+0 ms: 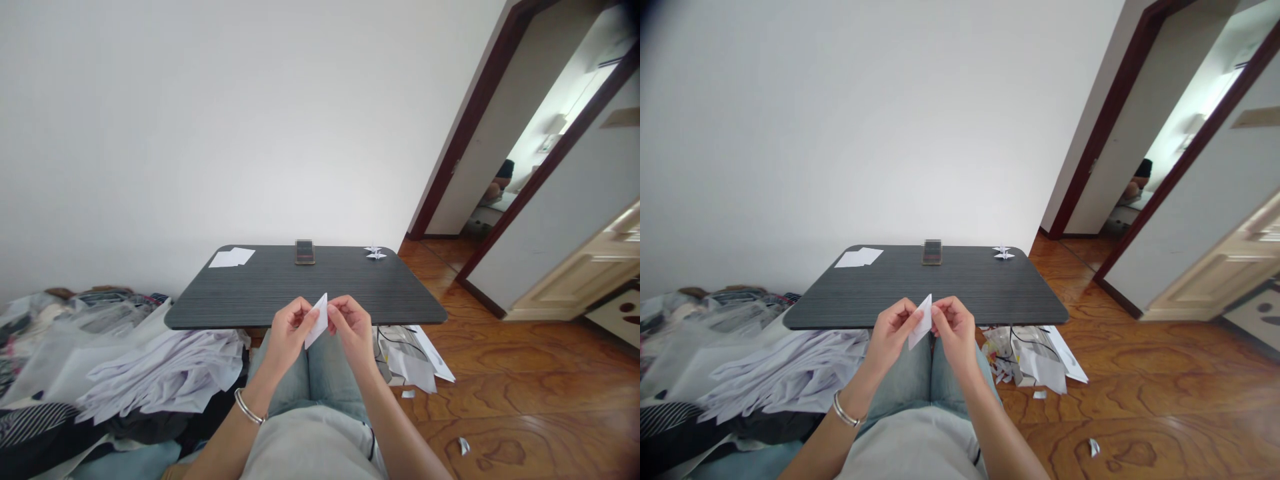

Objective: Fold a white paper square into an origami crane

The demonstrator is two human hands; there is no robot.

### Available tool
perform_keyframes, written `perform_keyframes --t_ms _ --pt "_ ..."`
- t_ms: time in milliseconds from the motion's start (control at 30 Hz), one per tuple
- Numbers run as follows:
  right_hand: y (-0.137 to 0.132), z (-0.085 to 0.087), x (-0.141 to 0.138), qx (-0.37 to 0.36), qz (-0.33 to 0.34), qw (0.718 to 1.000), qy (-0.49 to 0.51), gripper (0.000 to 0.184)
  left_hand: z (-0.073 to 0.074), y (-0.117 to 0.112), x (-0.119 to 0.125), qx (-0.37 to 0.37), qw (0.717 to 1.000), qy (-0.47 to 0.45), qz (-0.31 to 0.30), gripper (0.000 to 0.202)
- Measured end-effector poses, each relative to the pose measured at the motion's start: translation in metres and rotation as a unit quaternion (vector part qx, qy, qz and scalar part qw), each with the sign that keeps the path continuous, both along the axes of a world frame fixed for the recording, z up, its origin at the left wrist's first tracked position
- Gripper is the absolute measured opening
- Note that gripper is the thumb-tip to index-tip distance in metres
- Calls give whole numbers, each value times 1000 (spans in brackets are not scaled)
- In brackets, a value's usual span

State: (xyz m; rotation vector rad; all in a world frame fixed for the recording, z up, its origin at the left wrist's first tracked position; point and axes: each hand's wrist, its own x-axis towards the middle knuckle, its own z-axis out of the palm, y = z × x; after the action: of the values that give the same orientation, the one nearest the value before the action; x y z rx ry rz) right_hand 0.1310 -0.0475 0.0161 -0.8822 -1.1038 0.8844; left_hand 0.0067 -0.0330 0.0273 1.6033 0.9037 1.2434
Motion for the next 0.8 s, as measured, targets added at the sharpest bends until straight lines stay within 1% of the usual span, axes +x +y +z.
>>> perform_keyframes --t_ms 100,200,500,600,800 --pt "5 3 4 12 -68 996 -50 18 1 -2 0 23 998 54 5 31" --pt "8 2 5 18 -111 989 -98 17 2 -3 0 54 994 97 16 29" --pt "6 0 5 59 -133 975 -168 14 2 -3 -1 86 988 126 31 28" --pt "6 0 5 78 -152 968 -182 13 3 -4 -1 106 984 142 36 28" --pt "8 -3 5 77 -161 964 -198 17 5 -4 -2 133 972 190 39 27"
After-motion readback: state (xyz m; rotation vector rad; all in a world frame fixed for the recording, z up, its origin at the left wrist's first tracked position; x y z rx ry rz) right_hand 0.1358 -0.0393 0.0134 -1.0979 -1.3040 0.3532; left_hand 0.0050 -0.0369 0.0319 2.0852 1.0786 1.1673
